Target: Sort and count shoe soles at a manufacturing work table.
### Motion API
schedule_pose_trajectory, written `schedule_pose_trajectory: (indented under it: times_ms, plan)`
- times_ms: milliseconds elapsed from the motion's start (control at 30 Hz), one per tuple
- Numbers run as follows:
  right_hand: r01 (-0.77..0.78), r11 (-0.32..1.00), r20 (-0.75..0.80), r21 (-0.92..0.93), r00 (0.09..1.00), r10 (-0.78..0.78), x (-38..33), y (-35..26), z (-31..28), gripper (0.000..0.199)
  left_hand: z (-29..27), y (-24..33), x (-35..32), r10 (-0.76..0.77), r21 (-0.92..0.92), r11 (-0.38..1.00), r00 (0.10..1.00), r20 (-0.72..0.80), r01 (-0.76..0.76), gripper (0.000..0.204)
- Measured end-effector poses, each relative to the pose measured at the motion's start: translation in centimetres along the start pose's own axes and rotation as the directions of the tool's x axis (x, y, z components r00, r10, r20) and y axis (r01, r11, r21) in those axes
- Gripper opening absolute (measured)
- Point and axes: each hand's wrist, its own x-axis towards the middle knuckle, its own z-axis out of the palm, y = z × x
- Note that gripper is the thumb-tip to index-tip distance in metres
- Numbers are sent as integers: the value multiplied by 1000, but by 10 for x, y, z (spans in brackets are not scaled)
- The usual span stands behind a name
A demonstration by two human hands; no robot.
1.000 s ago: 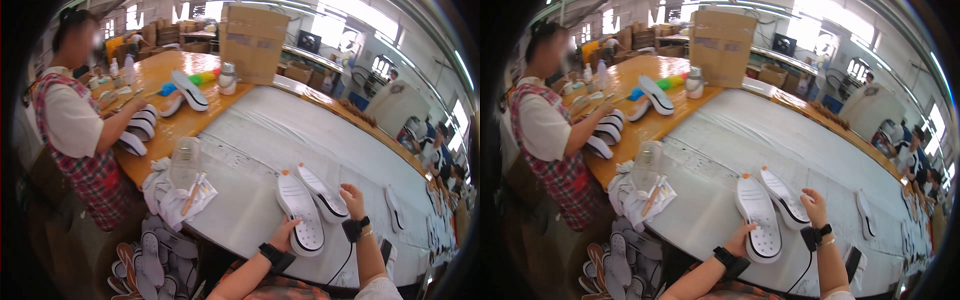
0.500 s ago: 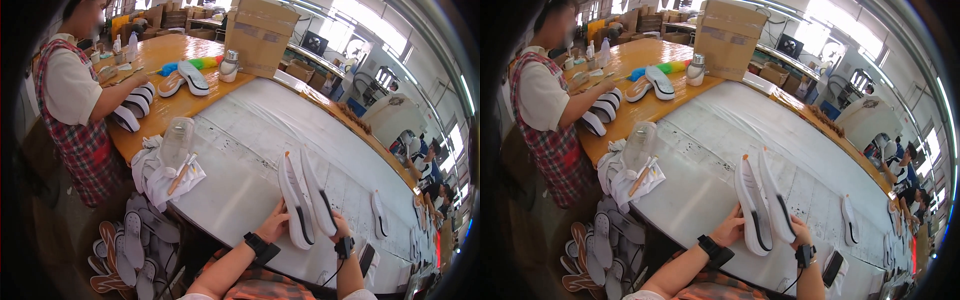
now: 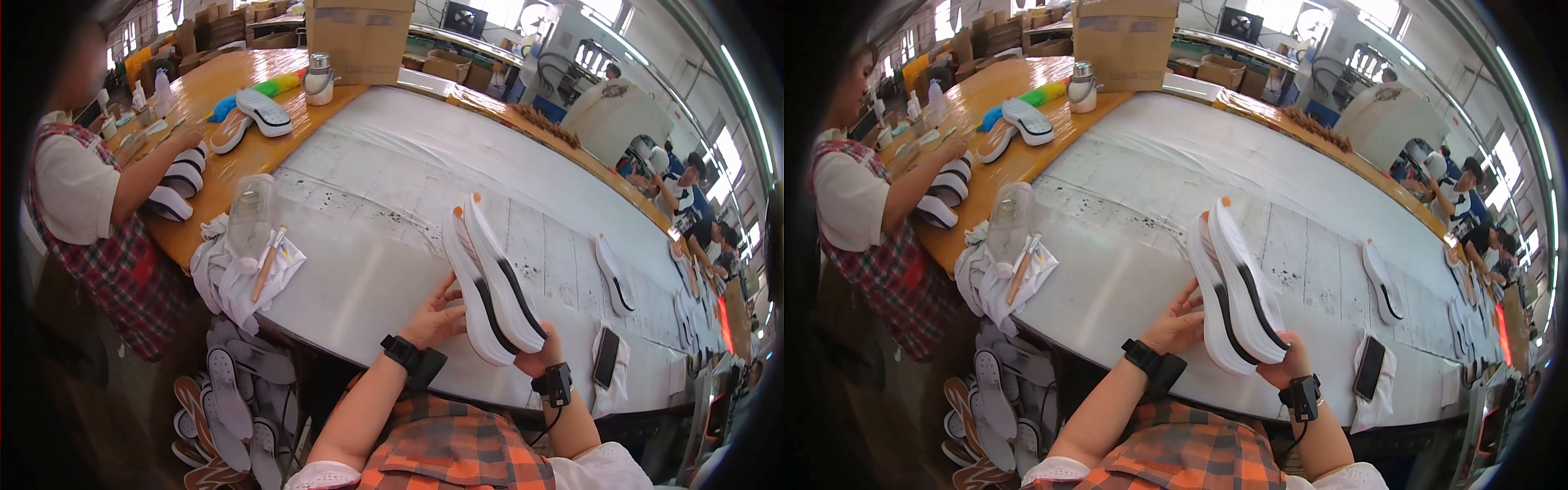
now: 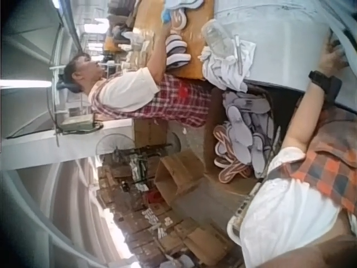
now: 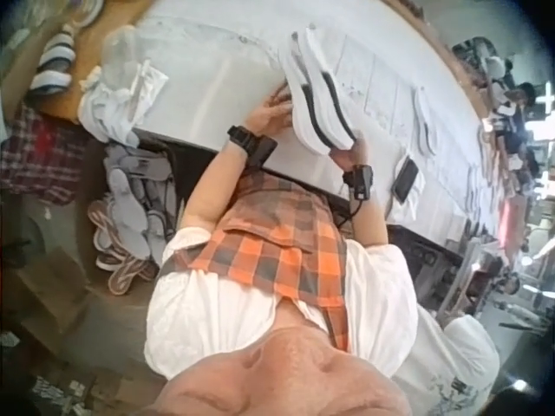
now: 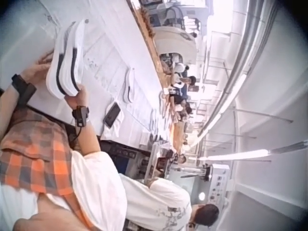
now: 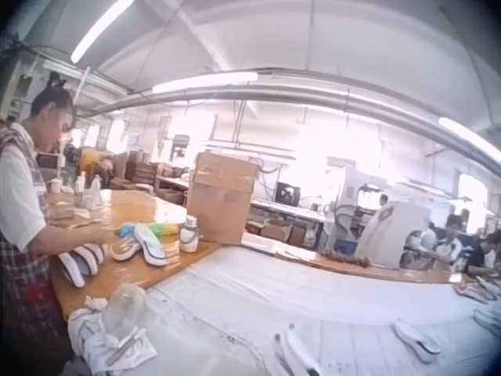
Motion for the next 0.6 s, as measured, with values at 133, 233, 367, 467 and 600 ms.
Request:
schedule_pose_trajectory:
  times_ms: [133, 233, 367, 467, 600]
  plan:
    - [351, 782, 76, -516, 927, -366, -9, 0, 32, 68, -7, 0, -1, 46, 42, 998, 998, 52, -48, 58]
    - [442, 335, 290, -832, 862, -416, -20, 7, 28, 69, -7, 0, -7, -15, -317, 948, 999, 47, 29, 54]
    - [649, 521, 391, -554, 755, -526, -26, 19, 38, 61, 3, -3, -2, -67, -71, 996, 975, -214, 53, 58]
    - [617, 641, 331, -457, 786, -522, -31, 22, 38, 58, -3, -5, -3, -50, -34, 998, 990, -134, 46, 56]
    - [602, 702, 344, -381, 797, -497, -39, 29, 37, 54, 0, 0, -11, -97, 62, 991, 959, -265, 117, 51]
